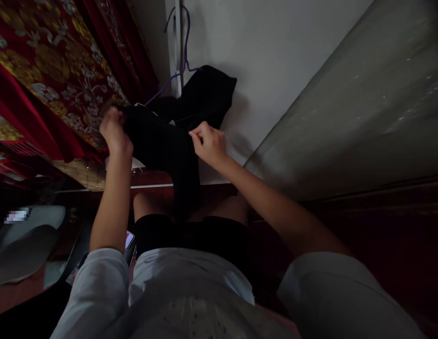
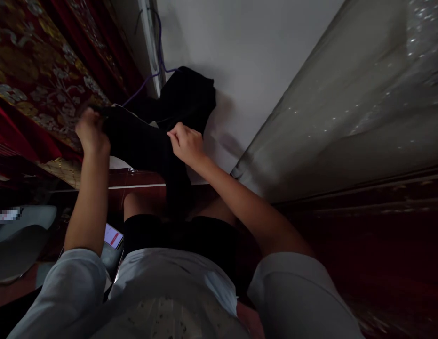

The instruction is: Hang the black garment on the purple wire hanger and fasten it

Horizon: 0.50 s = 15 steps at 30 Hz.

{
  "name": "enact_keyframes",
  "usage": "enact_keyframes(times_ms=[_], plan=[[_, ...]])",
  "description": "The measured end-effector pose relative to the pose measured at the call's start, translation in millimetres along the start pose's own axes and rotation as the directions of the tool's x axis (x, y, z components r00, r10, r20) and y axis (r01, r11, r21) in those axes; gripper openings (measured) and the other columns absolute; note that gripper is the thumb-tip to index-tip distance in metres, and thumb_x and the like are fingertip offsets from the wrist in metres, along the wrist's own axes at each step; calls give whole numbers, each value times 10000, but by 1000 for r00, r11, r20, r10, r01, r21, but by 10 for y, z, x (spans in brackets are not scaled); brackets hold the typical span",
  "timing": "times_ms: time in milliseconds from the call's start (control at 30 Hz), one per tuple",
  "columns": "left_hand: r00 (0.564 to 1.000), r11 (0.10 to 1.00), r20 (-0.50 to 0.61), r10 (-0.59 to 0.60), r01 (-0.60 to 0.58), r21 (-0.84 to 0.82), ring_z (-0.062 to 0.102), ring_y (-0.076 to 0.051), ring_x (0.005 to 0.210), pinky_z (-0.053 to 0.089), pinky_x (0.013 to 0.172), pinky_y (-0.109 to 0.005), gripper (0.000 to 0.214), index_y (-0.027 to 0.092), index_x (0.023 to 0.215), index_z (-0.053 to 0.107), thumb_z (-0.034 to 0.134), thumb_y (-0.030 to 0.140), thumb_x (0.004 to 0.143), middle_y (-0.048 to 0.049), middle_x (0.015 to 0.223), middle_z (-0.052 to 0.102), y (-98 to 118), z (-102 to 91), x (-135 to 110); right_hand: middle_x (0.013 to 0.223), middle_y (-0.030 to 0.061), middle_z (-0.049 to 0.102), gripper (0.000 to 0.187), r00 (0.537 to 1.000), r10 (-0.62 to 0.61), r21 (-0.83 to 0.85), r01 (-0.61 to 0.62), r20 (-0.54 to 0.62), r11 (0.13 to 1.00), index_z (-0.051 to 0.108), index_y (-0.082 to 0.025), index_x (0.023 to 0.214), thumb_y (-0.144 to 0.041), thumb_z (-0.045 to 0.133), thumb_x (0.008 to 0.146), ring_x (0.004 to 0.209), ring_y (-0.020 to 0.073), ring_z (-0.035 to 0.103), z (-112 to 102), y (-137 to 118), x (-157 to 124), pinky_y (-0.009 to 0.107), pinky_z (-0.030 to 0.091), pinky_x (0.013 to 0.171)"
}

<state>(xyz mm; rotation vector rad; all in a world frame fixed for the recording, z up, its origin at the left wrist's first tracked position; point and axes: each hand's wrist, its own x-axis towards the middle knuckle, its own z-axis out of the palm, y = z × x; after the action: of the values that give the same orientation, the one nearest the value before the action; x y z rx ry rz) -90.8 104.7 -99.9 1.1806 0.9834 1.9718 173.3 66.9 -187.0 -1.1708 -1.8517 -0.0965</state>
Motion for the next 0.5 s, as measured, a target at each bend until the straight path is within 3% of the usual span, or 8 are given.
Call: enact_keyframes(times_ms=[67, 133, 200, 267, 333, 433, 500], plan=[[979, 981, -103, -176, 183, 62, 566, -113, 703, 480, 765, -228, 227, 201, 763, 477, 548, 184, 978, 34, 688, 537, -294, -234, -193, 795, 68, 666, 272, 999, -31, 28, 31, 8, 999, 622, -200, 973, -384, 440, 1055, 840, 219, 674, -14, -64, 5, 356, 516, 807], [944, 919, -141, -297, 323, 226, 559, -123, 649, 470, 689, -239, 213, 202, 734, 497, 553, 199, 939, 29, 664, 550, -513, -342, -488, 802, 67, 671, 283, 999, -35, 59, 35, 12, 998, 625, -200, 983, -399, 437, 1054, 825, 216, 670, -9, -82, 12, 351, 520, 793], [936, 843, -22, -351, 326, 427, 560, -136, 621, 448, 652, -250, 160, 195, 722, 541, 608, 137, 856, 18, 643, 572, -605, -361, -753, 808, 64, 672, 297, 1000, 0, 89, 0, 1, 996, 628, -205, 1007, -427, 437, 1054, 807, 216, 664, 2, -36, 3, 350, 524, 778], [918, 723, 187, -349, 136, 677, 594, -165, 655, 447, 674, -274, 176, 189, 693, 558, 634, 42, 755, -13, 650, 611, -574, -328, -894, 819, 62, 670, 316, 998, 58, 118, -55, -23, 991, 630, -213, 1039, -463, 438, 1051, 796, 219, 658, 5, 52, -24, 356, 529, 774], [881, 544, 342, -328, -120, 830, 640, -210, 726, 461, 717, -309, 206, 187, 656, 546, 604, -4, 708, -65, 693, 656, -464, -257, -910, 833, 61, 663, 329, 993, 109, 143, -102, -46, 984, 630, -217, 1062, -486, 440, 1048, 795, 222, 654, -3, 144, -62, 363, 531, 778], [857, 347, 414, -308, -304, 887, 685, -291, 819, 487, 760, -370, 159, 172, 665, 579, 584, 20, 711, -143, 781, 697, -283, -110, -859, 831, 54, 644, 300, 987, 153, 161, -144, -46, 976, 619, -222, 1049, -471, 453, 1041, 784, 220, 647, -35, 236, -124, 366, 524, 772], [802, 247, 457, -385, -387, 888, 699, -339, 881, 500, 791, -406, 98, 151, 721, 633, 626, 56, 703, -175, 844, 708, -220, -22, -888, 815, 47, 631, 254, 986, 168, 149, -164, -15, 975, 608, -228, 1016, -443, 474, 1030, 769, 216, 639, -64, 271, -167, 361, 512, 756]])
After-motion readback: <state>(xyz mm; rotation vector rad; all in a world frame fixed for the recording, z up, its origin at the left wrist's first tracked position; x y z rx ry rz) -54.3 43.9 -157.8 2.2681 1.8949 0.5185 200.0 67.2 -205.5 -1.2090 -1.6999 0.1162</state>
